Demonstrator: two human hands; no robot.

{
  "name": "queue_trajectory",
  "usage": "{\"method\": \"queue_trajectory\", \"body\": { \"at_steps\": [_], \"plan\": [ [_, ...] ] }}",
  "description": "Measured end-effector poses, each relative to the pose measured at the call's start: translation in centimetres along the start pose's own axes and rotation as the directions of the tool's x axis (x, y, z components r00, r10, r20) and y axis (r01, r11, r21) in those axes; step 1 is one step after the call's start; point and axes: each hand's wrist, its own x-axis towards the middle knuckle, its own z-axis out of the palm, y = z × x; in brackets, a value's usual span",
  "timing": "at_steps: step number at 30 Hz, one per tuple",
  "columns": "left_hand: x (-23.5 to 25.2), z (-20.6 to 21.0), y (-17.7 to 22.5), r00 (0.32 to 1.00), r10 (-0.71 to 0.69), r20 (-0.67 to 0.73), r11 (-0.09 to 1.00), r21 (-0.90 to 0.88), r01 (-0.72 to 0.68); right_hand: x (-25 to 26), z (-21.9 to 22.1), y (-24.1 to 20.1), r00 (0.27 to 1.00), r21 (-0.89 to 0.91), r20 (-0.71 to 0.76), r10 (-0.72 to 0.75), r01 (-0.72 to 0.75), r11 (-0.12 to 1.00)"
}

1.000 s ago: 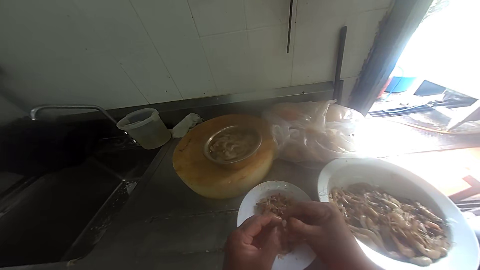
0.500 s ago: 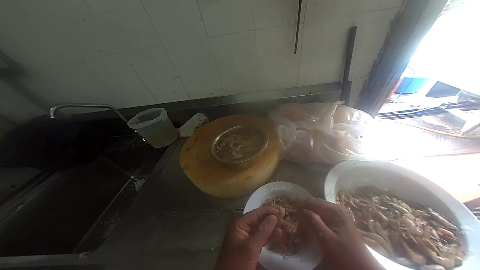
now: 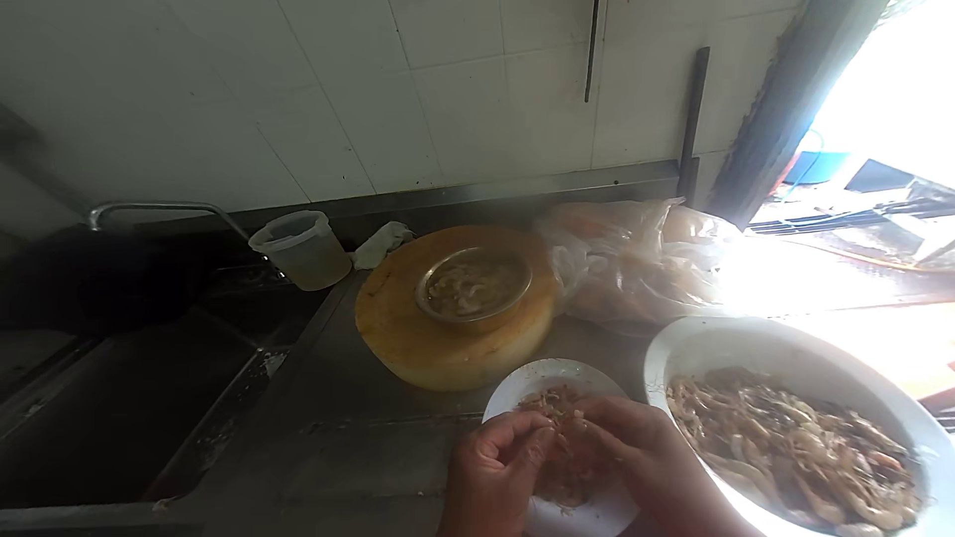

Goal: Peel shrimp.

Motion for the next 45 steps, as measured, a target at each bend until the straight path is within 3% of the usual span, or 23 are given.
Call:
{"method": "queue_trajectory", "body": {
  "at_steps": [4, 7, 9, 13, 18, 21, 25, 28, 32, 38, 43, 45],
  "plan": [
    [0.3, -0.4, -0.5, 1.0, -0.029, 0.001, 0.999, -0.032, 0.029, -0.1, -0.3, -0.1, 0.997, 0.09, -0.071, 0.039, -0.032, 0.995],
    [0.4, -0.7, -1.3, 0.992, 0.061, 0.107, 0.935, 0.343, -0.095, -0.3, -0.6, 0.1, 0.999, 0.027, -0.047, 0.016, -0.014, 1.0],
    [0.4, -0.4, -1.3, 0.983, 0.106, 0.149, 0.884, 0.439, -0.162, -0.4, -0.6, 0.3, 0.999, 0.0, -0.029, -0.018, 0.018, 1.0],
    [0.5, 0.5, -0.8, 0.982, 0.168, 0.091, 0.951, 0.246, -0.186, -0.4, -0.4, 0.8, 0.997, -0.027, -0.011, -0.082, 0.081, 0.996],
    [0.2, 1.2, -0.6, 0.994, 0.106, 0.021, 0.981, 0.159, -0.108, -0.5, -0.3, 1.2, 0.99, -0.101, -0.029, -0.139, 0.136, 0.986],
    [-0.1, 1.5, -0.3, 0.997, 0.067, 0.023, 0.985, 0.16, -0.07, -0.5, -0.4, 1.4, 0.985, -0.188, -0.036, -0.167, 0.158, 0.97],
    [0.0, 1.3, -0.4, 0.991, 0.13, 0.024, 0.966, 0.22, -0.132, -0.5, -0.5, 1.3, 0.982, -0.322, -0.056, -0.179, 0.152, 0.934],
    [0.2, 0.9, -0.6, 0.991, 0.122, 0.058, 0.978, 0.162, -0.13, -0.5, -0.5, 1.0, 0.984, -0.31, -0.064, -0.169, 0.141, 0.94],
    [0.2, 0.8, -0.9, 0.971, 0.222, 0.085, 0.955, 0.18, -0.234, -0.7, -0.5, 1.2, 0.989, -0.298, -0.025, -0.149, 0.135, 0.945],
    [0.4, 0.6, -1.1, 0.922, 0.377, 0.089, 0.866, 0.32, -0.385, -1.1, -0.3, 0.5, 0.999, -0.187, 0.024, -0.047, 0.051, 0.981],
    [0.7, 0.7, -1.0, 0.855, 0.484, 0.187, 0.635, 0.597, -0.49, -1.0, -0.6, 0.7, 0.996, -0.056, 0.082, -0.027, 0.032, 0.998],
    [0.6, 0.8, -1.2, 0.852, 0.48, 0.212, 0.598, 0.631, -0.494, -1.0, -0.5, 0.8, 0.997, -0.013, 0.076, -0.016, 0.017, 1.0]
  ]
}}
